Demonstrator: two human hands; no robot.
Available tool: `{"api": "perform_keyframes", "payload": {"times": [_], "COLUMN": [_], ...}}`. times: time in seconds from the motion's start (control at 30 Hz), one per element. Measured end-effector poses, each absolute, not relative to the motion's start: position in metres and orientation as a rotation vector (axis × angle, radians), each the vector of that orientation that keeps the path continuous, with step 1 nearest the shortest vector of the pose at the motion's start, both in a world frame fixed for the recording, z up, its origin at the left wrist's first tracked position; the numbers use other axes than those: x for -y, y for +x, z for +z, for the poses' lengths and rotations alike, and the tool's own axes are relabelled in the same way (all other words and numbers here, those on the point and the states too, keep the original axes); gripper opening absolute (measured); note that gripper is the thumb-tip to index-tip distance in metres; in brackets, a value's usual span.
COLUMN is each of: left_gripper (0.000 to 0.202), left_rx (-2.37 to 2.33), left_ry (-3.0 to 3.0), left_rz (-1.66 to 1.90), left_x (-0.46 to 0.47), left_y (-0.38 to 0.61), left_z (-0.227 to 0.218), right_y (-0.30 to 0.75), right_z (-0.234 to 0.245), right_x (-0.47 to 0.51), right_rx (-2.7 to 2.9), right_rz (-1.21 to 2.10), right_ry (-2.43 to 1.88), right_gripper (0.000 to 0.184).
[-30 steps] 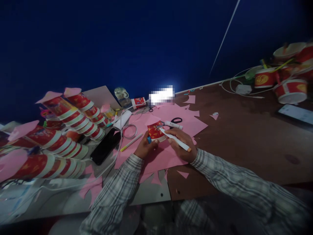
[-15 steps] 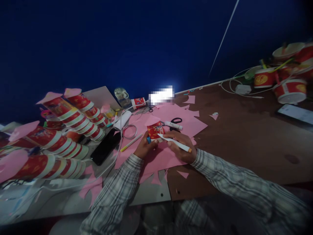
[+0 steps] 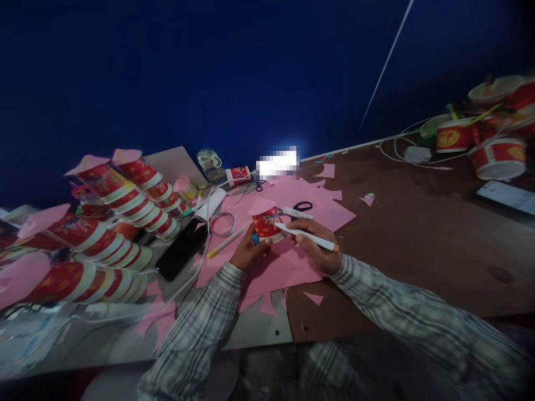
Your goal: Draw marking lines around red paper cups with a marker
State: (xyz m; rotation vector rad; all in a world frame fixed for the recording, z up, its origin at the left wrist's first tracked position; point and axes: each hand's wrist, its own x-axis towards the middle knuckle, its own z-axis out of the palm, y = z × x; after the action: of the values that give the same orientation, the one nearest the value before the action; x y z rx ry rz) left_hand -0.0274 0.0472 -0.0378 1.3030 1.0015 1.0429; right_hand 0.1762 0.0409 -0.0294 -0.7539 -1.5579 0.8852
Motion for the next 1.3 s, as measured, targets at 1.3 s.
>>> {"api": "perform_keyframes", "payload": {"times": [1.3], "left_gripper": [0.066], "left_rx": [-1.021], "left_ry": [1.287], "left_rz": [1.010], "left_x": [-0.049], "left_y": [-0.029], "left_z": [-0.039], "right_y": [0.169], "right_z": [-0.030], "right_x": [-0.046], "right_rx": [1.405], "right_rz": [1.030], "right_ry": [-0.794], "right_gripper": [0.018]}}
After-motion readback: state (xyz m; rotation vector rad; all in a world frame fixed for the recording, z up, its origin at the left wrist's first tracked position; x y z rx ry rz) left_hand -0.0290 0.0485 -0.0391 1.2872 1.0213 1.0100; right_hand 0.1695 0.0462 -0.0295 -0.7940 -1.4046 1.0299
